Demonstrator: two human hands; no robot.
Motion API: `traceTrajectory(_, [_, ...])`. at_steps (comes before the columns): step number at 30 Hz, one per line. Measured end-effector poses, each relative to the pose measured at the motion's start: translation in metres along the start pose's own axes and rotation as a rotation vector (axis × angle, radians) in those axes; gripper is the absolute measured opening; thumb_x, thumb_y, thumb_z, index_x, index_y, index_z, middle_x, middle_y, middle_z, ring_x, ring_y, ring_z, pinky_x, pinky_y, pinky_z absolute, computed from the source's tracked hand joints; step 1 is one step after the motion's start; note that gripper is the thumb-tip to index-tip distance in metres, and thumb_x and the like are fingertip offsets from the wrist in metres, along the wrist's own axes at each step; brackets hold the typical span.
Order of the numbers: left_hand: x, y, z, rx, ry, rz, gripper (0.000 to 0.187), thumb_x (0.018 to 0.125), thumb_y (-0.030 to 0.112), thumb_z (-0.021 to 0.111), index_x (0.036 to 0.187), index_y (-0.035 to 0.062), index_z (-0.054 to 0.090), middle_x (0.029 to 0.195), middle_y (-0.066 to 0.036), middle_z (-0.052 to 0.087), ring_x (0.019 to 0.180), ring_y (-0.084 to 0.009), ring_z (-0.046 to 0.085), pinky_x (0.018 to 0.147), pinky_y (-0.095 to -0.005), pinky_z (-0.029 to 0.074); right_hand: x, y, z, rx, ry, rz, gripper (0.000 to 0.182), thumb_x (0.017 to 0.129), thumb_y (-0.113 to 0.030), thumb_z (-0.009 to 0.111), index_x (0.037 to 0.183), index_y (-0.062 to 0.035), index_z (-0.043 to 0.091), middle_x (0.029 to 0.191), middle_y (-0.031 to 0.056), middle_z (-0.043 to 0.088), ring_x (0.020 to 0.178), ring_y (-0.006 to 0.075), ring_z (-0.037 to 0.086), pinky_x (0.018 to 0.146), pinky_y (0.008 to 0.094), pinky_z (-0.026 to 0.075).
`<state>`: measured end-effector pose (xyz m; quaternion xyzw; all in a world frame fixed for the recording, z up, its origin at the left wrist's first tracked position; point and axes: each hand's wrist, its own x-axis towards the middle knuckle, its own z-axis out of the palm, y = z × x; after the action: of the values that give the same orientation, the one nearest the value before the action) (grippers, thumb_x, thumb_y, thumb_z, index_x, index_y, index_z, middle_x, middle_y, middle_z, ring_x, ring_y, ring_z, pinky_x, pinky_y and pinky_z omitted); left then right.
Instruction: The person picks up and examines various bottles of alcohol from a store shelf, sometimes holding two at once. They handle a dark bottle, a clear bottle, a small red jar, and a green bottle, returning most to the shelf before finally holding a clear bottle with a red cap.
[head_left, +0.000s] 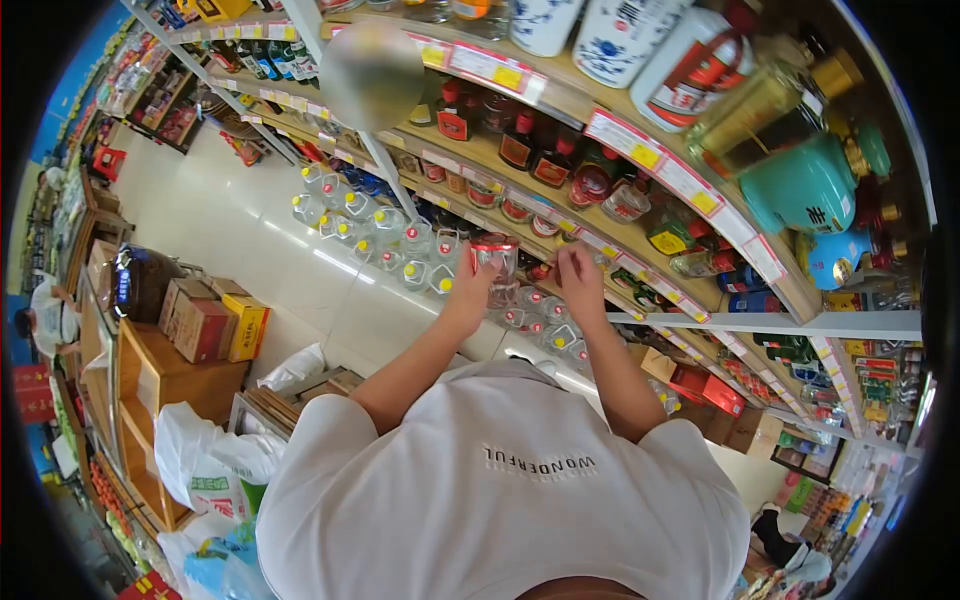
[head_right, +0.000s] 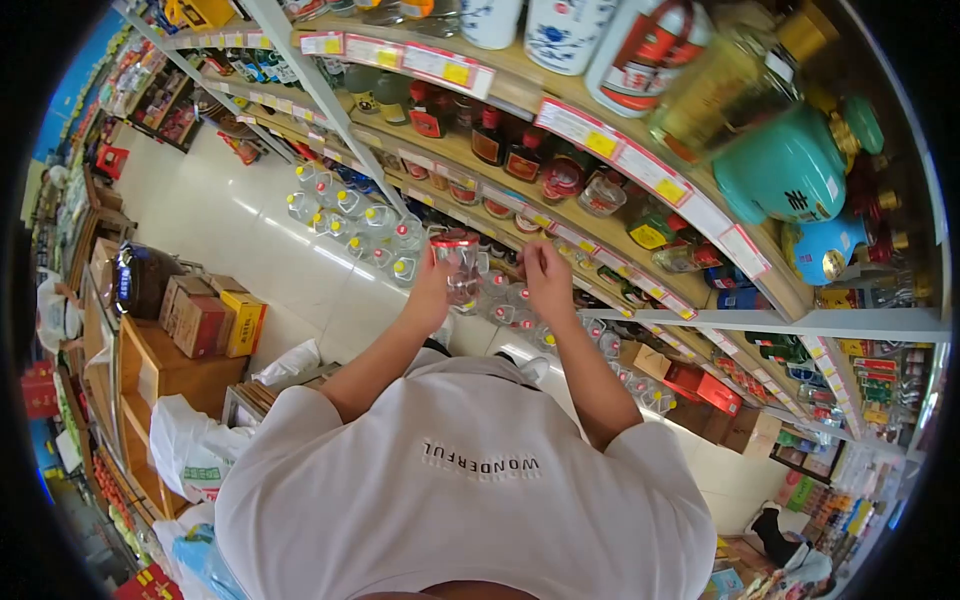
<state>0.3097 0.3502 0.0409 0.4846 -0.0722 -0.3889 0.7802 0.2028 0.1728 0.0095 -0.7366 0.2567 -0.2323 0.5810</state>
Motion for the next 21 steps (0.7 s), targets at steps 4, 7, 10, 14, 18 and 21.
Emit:
traceTrajectory(4, [0.032,0.013,-0.052,0.1,-0.025,0.003,0.046,0.096,0.028,0.056,0.135,0.014,0.036,0.113,-0.01,0.057,0.089,-0.0227,0.065,0.067,-0.0399,0.06,0.056,-0.063,0.04,-0.407,0.193,-0.259,0.021,0.094,-0.012,0.061,0.112,-0.001,0.059,0.104,0.0117,0.061,0.068,0.0151,0.059,0.061,0.0296,0.048])
traceTrajectory(7, [0.037,0.041,-0.069,0.08,0.011,-0.042,0.047,0.095,0.028,0.058,0.134,0.0126,0.037,0.11,-0.011,0.059,0.088,-0.0226,0.065,0.066,-0.0392,0.06,0.096,-0.1,0.072,-0.365,0.284,-0.364,0.034,0.091,-0.011,0.063,0.121,0.0032,0.054,0.118,0.0187,0.056,0.074,0.0194,0.063,0.062,0.0342,0.051])
traceTrajectory(10, [0.049,0.049,-0.092,0.039,-0.008,-0.015,0.05,0.094,0.025,0.061,0.135,0.008,0.036,0.116,-0.009,0.057,0.089,-0.0176,0.065,0.072,-0.034,0.056,0.125,-0.127,0.093,-0.434,0.349,-0.275,0.041,0.089,-0.013,0.065,0.123,0.0058,0.052,0.107,0.0211,0.06,0.076,0.0241,0.065,0.063,0.0375,0.051])
traceTrajectory(14, [0.046,0.069,-0.097,-0.005,0.012,-0.05,0.05,0.093,0.03,0.062,0.132,0.0092,0.038,0.112,-0.009,0.057,0.089,-0.0202,0.065,0.069,-0.0365,0.058,0.146,-0.126,0.1,-0.553,0.297,-0.183,0.049,0.088,-0.015,0.066,0.129,0.003,0.048,0.083,0.0177,0.058,0.071,0.0298,0.062,0.068,0.0417,0.051])
traceTrajectory(18, [0.053,0.079,-0.111,0.059,0.046,-0.042,0.047,0.093,0.035,0.061,0.13,0.0137,0.04,0.105,-0.01,0.06,0.087,-0.0212,0.065,0.067,-0.0382,0.059,0.141,-0.129,0.138,-0.479,0.32,-0.377,0.051,0.088,-0.015,0.066,0.132,-0.0013,0.046,0.1,0.0181,0.055,0.071,0.0251,0.063,0.068,0.0404,0.051])
traceTrajectory(21, [0.056,0.09,-0.123,0.059,0.045,-0.01,0.044,0.094,0.034,0.06,0.128,0.0139,0.041,0.105,-0.01,0.06,0.087,-0.0206,0.064,0.068,-0.0394,0.058,0.156,-0.116,0.162,-0.417,0.242,-0.457,0.054,0.088,-0.018,0.067,0.135,-0.0023,0.045,0.098,0.0174,0.056,0.07,0.0265,0.062,0.069,0.0413,0.051])
